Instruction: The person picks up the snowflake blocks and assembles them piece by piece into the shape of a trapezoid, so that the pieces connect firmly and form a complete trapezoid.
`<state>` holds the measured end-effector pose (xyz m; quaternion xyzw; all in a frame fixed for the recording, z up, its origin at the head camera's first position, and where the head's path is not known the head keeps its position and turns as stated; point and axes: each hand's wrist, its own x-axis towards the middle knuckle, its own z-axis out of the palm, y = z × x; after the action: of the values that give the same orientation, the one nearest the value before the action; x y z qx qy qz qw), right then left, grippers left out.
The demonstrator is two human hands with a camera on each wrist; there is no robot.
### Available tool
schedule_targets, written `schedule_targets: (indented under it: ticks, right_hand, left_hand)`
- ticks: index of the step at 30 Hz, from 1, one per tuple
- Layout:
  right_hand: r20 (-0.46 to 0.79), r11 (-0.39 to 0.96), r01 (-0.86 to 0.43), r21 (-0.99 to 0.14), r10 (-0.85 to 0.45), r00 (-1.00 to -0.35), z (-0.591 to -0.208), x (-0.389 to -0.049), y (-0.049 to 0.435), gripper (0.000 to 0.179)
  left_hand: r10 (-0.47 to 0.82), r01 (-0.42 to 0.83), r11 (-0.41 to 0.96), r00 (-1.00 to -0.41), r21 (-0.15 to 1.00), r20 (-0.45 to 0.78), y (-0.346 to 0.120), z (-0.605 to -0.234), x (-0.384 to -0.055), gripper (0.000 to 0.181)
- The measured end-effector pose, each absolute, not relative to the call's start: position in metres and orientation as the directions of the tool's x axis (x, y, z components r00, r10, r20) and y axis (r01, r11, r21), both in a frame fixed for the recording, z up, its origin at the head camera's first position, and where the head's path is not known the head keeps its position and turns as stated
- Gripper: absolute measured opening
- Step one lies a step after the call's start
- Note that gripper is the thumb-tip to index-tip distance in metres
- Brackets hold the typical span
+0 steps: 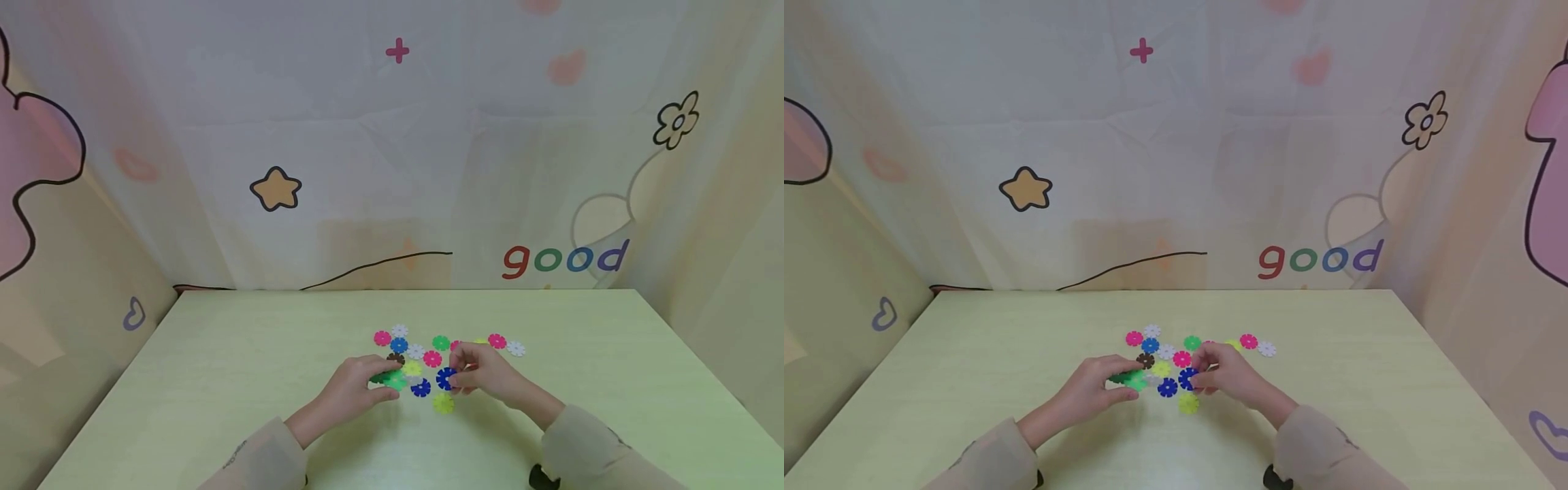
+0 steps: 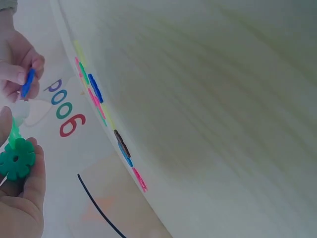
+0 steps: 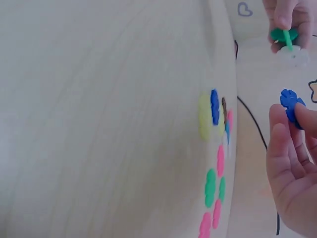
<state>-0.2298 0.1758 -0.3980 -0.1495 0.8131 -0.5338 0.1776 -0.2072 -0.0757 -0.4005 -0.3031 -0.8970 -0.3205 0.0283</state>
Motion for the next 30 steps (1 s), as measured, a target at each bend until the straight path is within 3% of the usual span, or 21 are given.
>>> schedule_targets:
  ticks: [14,30]
  right_hand:
    - [-0.172,0.283,0.049,-0.958,-0.428,-0.887,-0.387,-0.217,0.161,0.025]
    - [-0.168,0.275,0.057,-0.96,-0.399,-0.902,-0.386,-0.211,0.154,0.02]
  left_hand:
    - [0.531,0.607,0.608,-0.79,0.511,0.306,-0.072,-0.399,-0.204,0.04]
    - [0.552,0.677,0.573,-0.736,0.463,0.393,-0.073,-0.396,-0.197,0.04]
